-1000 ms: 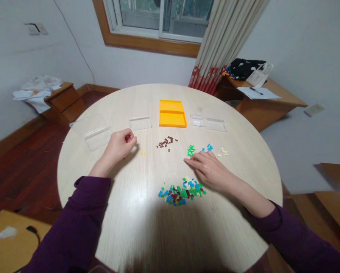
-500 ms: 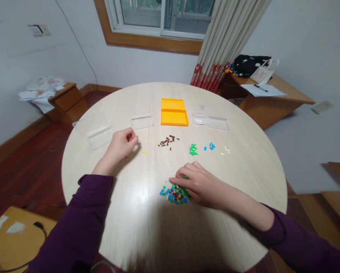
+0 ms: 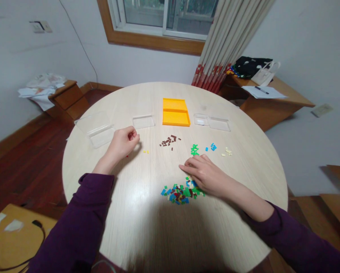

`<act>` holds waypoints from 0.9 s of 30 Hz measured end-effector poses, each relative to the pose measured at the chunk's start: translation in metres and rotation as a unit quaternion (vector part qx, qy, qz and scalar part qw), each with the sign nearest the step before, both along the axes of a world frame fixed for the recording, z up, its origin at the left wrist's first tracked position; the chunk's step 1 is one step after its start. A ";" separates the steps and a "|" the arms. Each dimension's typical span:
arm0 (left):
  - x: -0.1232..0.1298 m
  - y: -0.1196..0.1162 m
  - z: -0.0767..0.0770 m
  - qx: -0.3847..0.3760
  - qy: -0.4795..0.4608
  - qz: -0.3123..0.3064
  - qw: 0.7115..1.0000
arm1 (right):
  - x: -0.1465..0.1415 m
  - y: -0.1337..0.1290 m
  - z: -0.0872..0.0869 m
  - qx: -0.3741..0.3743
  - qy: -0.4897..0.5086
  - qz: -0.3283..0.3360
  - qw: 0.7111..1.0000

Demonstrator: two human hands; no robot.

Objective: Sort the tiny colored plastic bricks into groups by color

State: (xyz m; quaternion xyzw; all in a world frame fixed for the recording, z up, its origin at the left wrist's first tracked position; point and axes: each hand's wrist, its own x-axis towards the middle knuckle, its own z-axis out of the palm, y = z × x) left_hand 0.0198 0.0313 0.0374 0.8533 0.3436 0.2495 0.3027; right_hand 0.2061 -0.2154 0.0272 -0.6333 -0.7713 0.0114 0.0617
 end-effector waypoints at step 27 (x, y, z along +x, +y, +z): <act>0.000 0.001 -0.004 0.006 0.009 -0.006 1.000 | -0.049 0.007 0.008 -0.048 0.032 0.098 0.993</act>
